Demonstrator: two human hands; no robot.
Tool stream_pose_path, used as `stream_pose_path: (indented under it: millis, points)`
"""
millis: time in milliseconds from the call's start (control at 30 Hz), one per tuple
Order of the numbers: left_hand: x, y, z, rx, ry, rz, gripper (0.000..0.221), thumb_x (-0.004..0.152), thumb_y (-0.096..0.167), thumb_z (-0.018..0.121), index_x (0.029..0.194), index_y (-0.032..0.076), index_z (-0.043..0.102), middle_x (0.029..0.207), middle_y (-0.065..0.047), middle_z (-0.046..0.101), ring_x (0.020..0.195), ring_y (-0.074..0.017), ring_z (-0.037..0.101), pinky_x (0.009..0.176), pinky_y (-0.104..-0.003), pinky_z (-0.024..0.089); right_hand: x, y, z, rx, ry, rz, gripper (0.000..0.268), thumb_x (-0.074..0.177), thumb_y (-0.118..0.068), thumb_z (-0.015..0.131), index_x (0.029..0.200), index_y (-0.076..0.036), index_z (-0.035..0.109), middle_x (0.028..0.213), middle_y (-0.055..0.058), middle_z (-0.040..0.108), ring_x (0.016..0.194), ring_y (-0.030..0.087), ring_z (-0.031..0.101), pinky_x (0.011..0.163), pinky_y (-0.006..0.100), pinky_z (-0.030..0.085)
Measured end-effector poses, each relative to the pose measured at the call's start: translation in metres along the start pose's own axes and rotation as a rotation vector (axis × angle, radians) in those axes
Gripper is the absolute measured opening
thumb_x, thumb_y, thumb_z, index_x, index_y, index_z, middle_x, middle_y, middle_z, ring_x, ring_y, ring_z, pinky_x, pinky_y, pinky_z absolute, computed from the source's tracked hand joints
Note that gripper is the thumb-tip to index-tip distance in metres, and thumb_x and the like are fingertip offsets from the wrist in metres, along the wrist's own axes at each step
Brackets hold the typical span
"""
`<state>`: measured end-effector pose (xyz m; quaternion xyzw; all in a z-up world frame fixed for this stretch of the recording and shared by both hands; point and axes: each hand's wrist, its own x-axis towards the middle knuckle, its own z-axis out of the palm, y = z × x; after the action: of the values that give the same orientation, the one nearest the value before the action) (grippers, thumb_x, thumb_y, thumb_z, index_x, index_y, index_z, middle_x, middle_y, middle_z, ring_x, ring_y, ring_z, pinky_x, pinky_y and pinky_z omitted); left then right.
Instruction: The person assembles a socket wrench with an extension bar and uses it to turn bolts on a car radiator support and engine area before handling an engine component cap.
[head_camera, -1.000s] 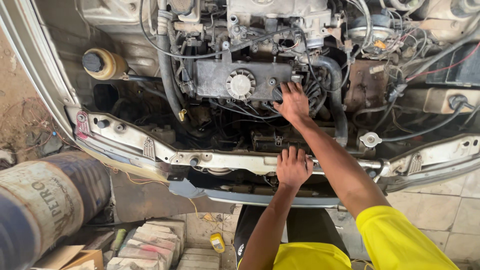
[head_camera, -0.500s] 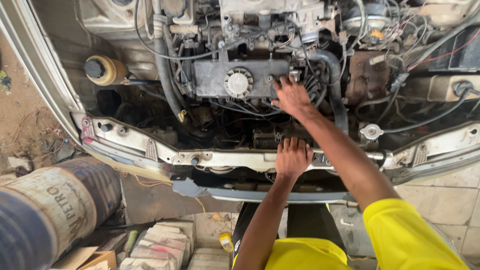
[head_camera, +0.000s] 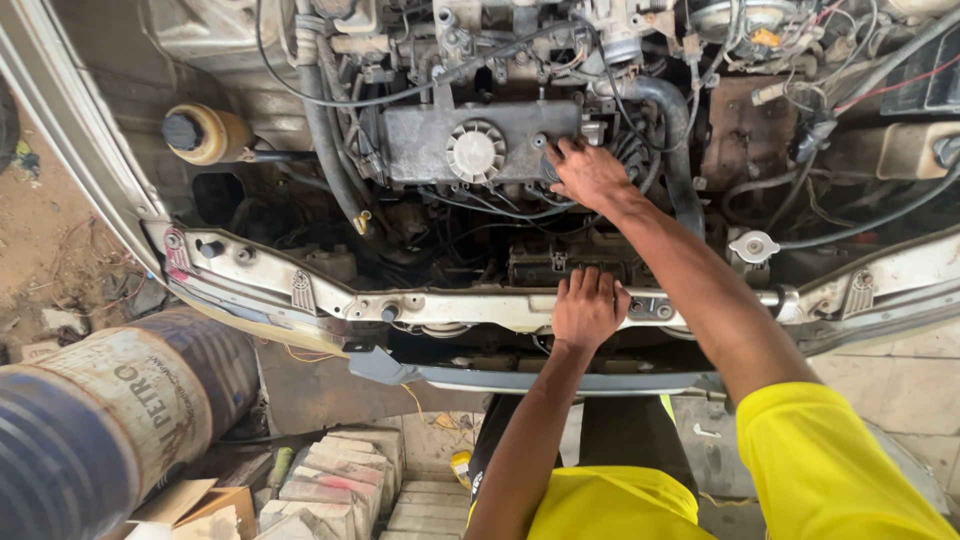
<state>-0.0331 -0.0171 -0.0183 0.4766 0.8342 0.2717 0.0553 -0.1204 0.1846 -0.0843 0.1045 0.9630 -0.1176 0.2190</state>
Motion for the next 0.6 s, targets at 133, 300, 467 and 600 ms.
stream_pose_path:
  millis: [133, 300, 467, 600]
  points:
    - [-0.002, 0.0, 0.0, -0.012, -0.018, -0.01, 0.025, 0.095, 0.023, 0.06, 0.075, 0.008, 0.059, 0.08, -0.01, 0.058, 0.079, -0.0289, 0.06, 0.067, -0.044, 0.049, -0.005, 0.01, 0.009, 0.233, 0.179, 0.095, 0.062, 0.094, -0.036, 0.074, 0.143, -0.002, 0.056, 0.14, 0.021, 0.059, 0.112, 0.036, 0.068, 0.094, 0.044, 0.058]
    - [-0.002, 0.0, 0.001, -0.012, -0.009, -0.001, 0.023, 0.095, 0.022, 0.059, 0.077, 0.007, 0.062, 0.083, -0.011, 0.06, 0.08, -0.0288, 0.06, 0.068, -0.044, 0.05, -0.013, 0.0, -0.007, 0.215, 0.27, 0.087, 0.055, 0.089, -0.029, 0.075, 0.137, -0.005, 0.061, 0.136, 0.02, 0.063, 0.105, 0.035, 0.07, 0.087, 0.042, 0.06]
    - [-0.002, -0.002, 0.0, -0.018, -0.03, -0.011, 0.023, 0.094, 0.021, 0.061, 0.076, 0.006, 0.062, 0.084, -0.011, 0.06, 0.08, -0.029, 0.06, 0.068, -0.043, 0.05, -0.041, 0.003, -0.021, 1.111, 0.28, 0.438, 0.05, 0.094, -0.019, 0.073, 0.143, -0.02, 0.061, 0.124, 0.017, 0.073, 0.105, 0.026, 0.075, 0.089, 0.036, 0.061]
    - [0.0, 0.001, -0.005, -0.021, -0.002, -0.006, 0.021, 0.092, 0.021, 0.062, 0.077, 0.007, 0.062, 0.084, -0.01, 0.059, 0.082, -0.0295, 0.06, 0.069, -0.043, 0.05, -0.087, 0.026, -0.001, 2.212, 0.764, 0.075, 0.032, 0.104, 0.0, 0.064, 0.136, -0.003, 0.062, 0.139, 0.014, 0.066, 0.119, 0.027, 0.071, 0.1, 0.037, 0.064]
